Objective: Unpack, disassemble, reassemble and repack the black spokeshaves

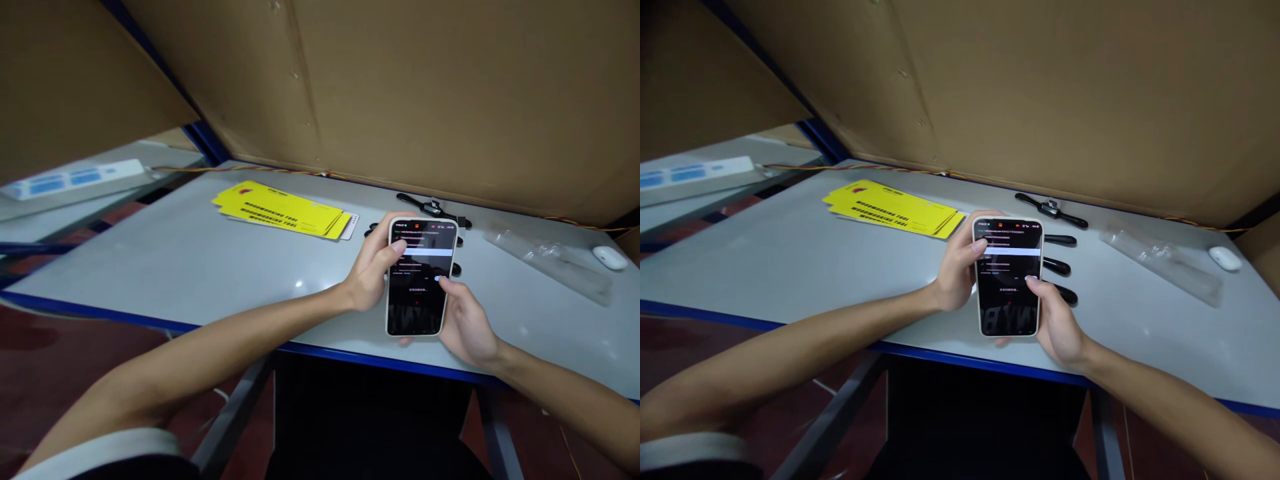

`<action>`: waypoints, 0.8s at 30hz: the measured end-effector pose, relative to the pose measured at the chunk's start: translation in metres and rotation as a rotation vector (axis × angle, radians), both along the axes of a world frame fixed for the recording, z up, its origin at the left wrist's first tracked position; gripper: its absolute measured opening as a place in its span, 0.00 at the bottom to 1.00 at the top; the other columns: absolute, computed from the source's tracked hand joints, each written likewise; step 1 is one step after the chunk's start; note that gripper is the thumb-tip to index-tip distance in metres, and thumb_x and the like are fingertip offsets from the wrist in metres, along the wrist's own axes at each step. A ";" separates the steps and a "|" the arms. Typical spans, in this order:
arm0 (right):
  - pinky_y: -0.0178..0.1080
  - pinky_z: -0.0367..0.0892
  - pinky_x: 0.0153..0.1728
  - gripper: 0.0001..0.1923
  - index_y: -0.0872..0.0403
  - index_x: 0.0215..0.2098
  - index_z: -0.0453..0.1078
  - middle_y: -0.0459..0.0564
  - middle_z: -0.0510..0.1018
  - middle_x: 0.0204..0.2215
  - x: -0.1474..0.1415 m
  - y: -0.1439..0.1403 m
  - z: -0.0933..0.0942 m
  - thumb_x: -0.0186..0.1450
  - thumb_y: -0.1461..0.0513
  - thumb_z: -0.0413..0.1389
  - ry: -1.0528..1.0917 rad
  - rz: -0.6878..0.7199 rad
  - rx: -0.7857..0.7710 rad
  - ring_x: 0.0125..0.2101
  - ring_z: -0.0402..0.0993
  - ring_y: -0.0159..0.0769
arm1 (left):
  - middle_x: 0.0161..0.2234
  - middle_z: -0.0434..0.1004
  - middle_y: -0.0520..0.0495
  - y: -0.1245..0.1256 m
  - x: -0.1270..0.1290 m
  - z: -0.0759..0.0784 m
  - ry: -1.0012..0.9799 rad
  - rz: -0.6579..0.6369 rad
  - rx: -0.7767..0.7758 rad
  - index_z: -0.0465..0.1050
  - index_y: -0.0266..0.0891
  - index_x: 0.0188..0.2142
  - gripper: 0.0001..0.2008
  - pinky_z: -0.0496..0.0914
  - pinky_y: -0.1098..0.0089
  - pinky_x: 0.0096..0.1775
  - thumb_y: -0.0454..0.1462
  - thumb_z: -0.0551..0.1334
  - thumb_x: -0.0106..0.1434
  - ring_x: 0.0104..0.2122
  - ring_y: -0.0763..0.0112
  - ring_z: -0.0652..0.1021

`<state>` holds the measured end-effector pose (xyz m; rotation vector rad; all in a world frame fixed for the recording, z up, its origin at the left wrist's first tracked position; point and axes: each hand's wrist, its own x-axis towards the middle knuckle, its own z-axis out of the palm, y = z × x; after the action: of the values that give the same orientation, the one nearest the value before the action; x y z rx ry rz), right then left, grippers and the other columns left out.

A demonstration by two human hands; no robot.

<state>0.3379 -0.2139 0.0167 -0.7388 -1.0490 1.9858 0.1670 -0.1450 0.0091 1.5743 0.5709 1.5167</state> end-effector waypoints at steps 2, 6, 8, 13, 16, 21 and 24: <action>0.57 0.85 0.42 0.29 0.52 0.57 0.79 0.58 0.86 0.43 0.000 0.000 0.000 0.70 0.41 0.59 0.004 0.003 0.004 0.48 0.83 0.55 | 0.46 0.82 0.42 0.000 0.000 0.000 -0.006 0.005 -0.002 0.75 0.44 0.51 0.24 0.77 0.51 0.50 0.58 0.64 0.68 0.46 0.53 0.81; 0.57 0.85 0.41 0.29 0.53 0.57 0.79 0.58 0.86 0.43 0.001 0.000 -0.001 0.70 0.42 0.60 0.010 -0.001 0.004 0.48 0.83 0.56 | 0.48 0.82 0.42 0.001 0.001 0.001 -0.017 0.006 0.003 0.75 0.44 0.50 0.25 0.77 0.50 0.52 0.59 0.64 0.68 0.48 0.52 0.81; 0.56 0.85 0.40 0.29 0.53 0.57 0.79 0.58 0.86 0.43 0.002 0.001 -0.002 0.70 0.42 0.59 0.010 0.001 0.004 0.47 0.83 0.55 | 0.47 0.82 0.42 0.001 0.002 0.000 -0.022 0.008 -0.008 0.75 0.44 0.50 0.25 0.77 0.51 0.51 0.60 0.64 0.68 0.47 0.53 0.80; 0.56 0.85 0.38 0.29 0.53 0.56 0.79 0.58 0.86 0.42 0.005 0.002 -0.003 0.71 0.42 0.56 0.002 0.018 -0.007 0.46 0.84 0.55 | 0.45 0.81 0.44 0.006 0.004 -0.009 -0.052 -0.020 -0.078 0.75 0.44 0.50 0.25 0.76 0.56 0.48 0.59 0.65 0.68 0.45 0.56 0.79; 0.55 0.86 0.37 0.29 0.53 0.56 0.78 0.58 0.85 0.41 0.007 0.003 -0.004 0.71 0.42 0.55 -0.005 0.025 -0.011 0.44 0.84 0.54 | 0.44 0.80 0.45 0.009 0.006 -0.014 -0.066 -0.042 -0.129 0.74 0.43 0.50 0.25 0.75 0.57 0.47 0.60 0.65 0.68 0.44 0.58 0.78; 0.56 0.86 0.36 0.29 0.54 0.56 0.77 0.58 0.85 0.41 0.008 0.004 -0.005 0.71 0.42 0.54 -0.004 0.024 -0.007 0.43 0.85 0.53 | 0.44 0.80 0.45 0.011 0.005 -0.016 -0.036 -0.061 -0.157 0.73 0.44 0.50 0.26 0.75 0.56 0.49 0.61 0.65 0.68 0.45 0.57 0.79; 0.56 0.86 0.35 0.27 0.54 0.55 0.77 0.58 0.85 0.40 0.008 0.004 -0.005 0.72 0.43 0.54 -0.007 0.015 -0.009 0.42 0.85 0.53 | 0.45 0.80 0.45 0.012 0.005 -0.017 -0.034 -0.054 -0.156 0.73 0.45 0.51 0.26 0.75 0.56 0.49 0.61 0.64 0.68 0.45 0.56 0.78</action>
<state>0.3458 -0.2099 0.0119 -0.7449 -1.0535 2.0035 0.1716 -0.1330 -0.0082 1.4314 0.6071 1.4212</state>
